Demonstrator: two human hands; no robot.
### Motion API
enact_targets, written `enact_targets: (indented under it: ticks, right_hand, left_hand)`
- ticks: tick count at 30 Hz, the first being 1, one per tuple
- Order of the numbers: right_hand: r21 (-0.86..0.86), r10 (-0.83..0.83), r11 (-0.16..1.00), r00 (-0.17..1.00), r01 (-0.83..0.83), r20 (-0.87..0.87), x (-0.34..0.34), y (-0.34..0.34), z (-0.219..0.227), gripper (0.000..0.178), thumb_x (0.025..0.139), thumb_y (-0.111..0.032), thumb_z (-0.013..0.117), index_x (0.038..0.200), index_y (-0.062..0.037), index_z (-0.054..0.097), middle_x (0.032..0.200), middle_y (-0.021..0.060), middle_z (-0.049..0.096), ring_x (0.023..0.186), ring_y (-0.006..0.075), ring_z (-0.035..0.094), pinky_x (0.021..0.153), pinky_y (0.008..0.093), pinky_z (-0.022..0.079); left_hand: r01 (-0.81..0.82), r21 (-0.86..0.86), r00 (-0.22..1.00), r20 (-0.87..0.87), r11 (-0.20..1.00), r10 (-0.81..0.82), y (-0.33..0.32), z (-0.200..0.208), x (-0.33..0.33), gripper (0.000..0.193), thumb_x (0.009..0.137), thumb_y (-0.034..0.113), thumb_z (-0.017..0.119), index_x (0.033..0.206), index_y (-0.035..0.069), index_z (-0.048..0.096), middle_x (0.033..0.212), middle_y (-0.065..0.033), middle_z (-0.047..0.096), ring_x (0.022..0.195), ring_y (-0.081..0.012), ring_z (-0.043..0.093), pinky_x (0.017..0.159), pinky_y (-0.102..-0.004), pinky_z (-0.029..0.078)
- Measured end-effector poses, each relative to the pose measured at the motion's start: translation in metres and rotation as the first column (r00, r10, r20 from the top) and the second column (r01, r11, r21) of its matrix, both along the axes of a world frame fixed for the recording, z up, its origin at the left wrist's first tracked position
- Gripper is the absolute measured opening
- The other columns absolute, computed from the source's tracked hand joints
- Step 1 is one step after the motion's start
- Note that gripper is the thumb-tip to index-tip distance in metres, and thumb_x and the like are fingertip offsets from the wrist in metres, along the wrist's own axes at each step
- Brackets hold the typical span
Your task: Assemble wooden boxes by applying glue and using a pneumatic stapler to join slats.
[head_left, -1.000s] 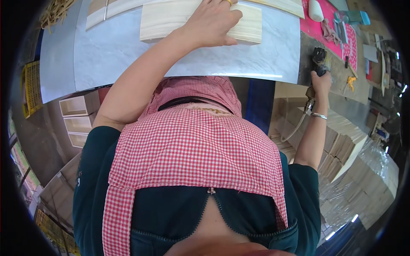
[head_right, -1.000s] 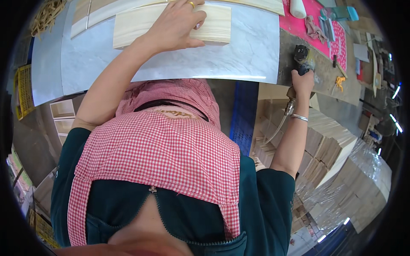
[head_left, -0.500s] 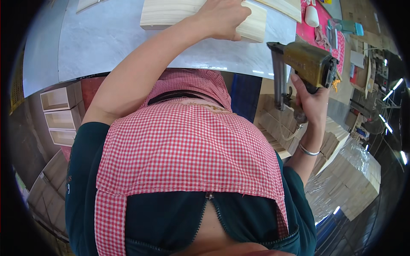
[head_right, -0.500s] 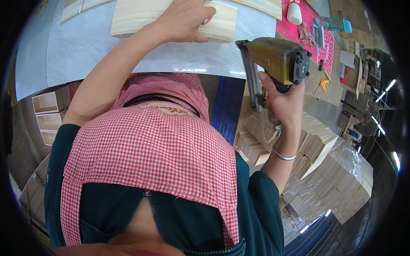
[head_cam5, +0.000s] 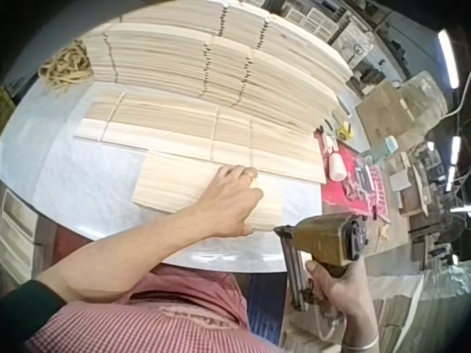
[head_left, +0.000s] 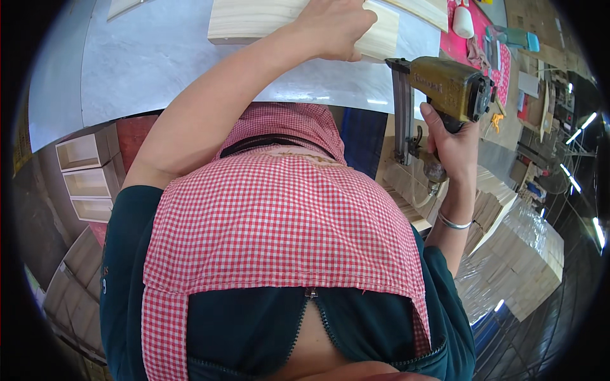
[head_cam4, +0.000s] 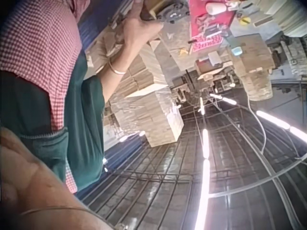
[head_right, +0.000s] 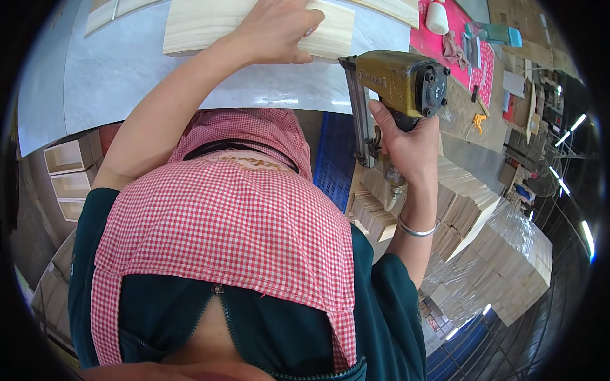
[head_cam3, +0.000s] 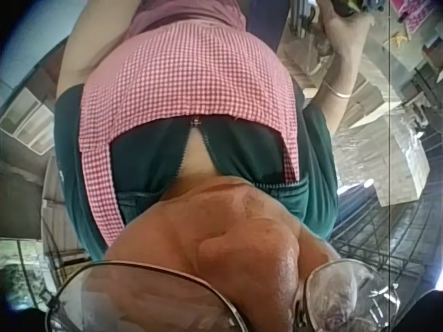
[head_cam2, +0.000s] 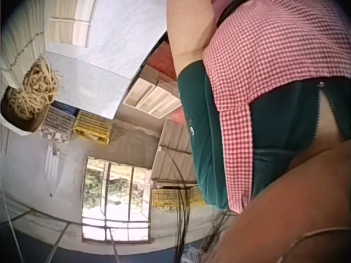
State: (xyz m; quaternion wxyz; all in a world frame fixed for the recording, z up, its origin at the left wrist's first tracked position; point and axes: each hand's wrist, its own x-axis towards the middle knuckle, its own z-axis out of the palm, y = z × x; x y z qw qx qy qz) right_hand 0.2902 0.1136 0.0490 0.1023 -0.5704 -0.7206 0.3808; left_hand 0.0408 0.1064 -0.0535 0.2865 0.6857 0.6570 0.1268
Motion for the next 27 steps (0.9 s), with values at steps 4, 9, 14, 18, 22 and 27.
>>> enact_targets:
  ticks: [4,9,14,18,22,27]
  right_hand:
    - [-0.040,-0.052,0.998,0.999,0.051,-0.011,-0.001,-0.003,-0.001,0.018,0.085,-0.012,0.078,0.087,0.0010,0.066,0.058,0.0010,0.058,0.041,0.0086,0.047,0.038,0.0230,0.035]
    - [-0.010,-0.005,1.000,0.998,0.006,0.060,-0.005,-0.001,0.004,0.018,0.085,-0.011,0.078,0.088,0.0015,0.066,0.057,0.0009,0.057,0.040,0.0087,0.046,0.038,0.0232,0.034]
    - [0.036,-0.039,0.999,0.999,0.040,-0.030,0.010,-0.010,0.011,0.017,0.085,-0.010,0.078,0.090,0.0020,0.067,0.059,0.0015,0.058,0.043,0.0083,0.046,0.040,0.0239,0.035]
    - [0.040,0.033,0.999,0.998,-0.031,-0.057,0.010,-0.016,0.010,0.018,0.085,-0.010,0.078,0.093,0.0023,0.068,0.062,0.0022,0.061,0.046,0.0084,0.047,0.042,0.0240,0.036]
    - [0.022,0.081,0.997,0.996,-0.080,-0.027,0.004,-0.018,0.008,0.019,0.085,-0.010,0.078,0.097,0.0024,0.069,0.065,0.0025,0.063,0.048,0.0086,0.048,0.044,0.0239,0.037]
    - [-0.001,0.130,0.992,0.991,-0.130,-0.019,0.004,-0.019,0.006,0.021,0.085,-0.010,0.078,0.100,0.0023,0.070,0.068,0.0028,0.065,0.050,0.0089,0.049,0.045,0.0238,0.038]
  left_hand:
    - [0.010,-0.081,1.000,0.030,0.997,-0.007,-0.003,0.009,0.000,0.051,0.068,0.036,0.083,0.103,0.001,0.070,0.132,-0.0270,0.054,0.125,-0.0393,0.048,0.104,-0.0498,0.035]
    - [-0.003,-0.088,0.987,0.162,0.996,0.017,-0.013,0.001,-0.010,0.055,0.067,0.036,0.087,0.104,0.000,0.067,0.138,-0.0265,0.052,0.134,-0.0408,0.043,0.109,-0.0540,0.032]
    - [-0.105,-0.063,0.993,-0.062,0.992,0.102,-0.082,0.005,-0.091,0.050,0.065,0.032,0.089,0.095,0.003,0.061,0.125,-0.0217,0.058,0.130,-0.0362,0.047,0.111,-0.0558,0.032]
    - [-0.109,-0.030,0.993,-0.044,0.994,0.108,-0.104,0.005,-0.103,0.042,0.066,0.026,0.083,0.093,0.003,0.061,0.106,-0.0181,0.058,0.107,-0.0349,0.053,0.099,-0.0503,0.038]
    - [-0.073,0.169,0.990,-0.104,0.983,0.092,-0.097,0.017,-0.056,0.046,0.065,0.027,0.083,0.097,0.001,0.062,0.103,-0.0199,0.057,0.101,-0.0354,0.053,0.095,-0.0478,0.040]
    - [-0.129,0.012,0.990,-0.055,0.992,0.129,-0.089,0.026,-0.041,0.049,0.065,0.029,0.083,0.097,0.000,0.062,0.103,-0.0210,0.057,0.101,-0.0354,0.054,0.093,-0.0471,0.042]
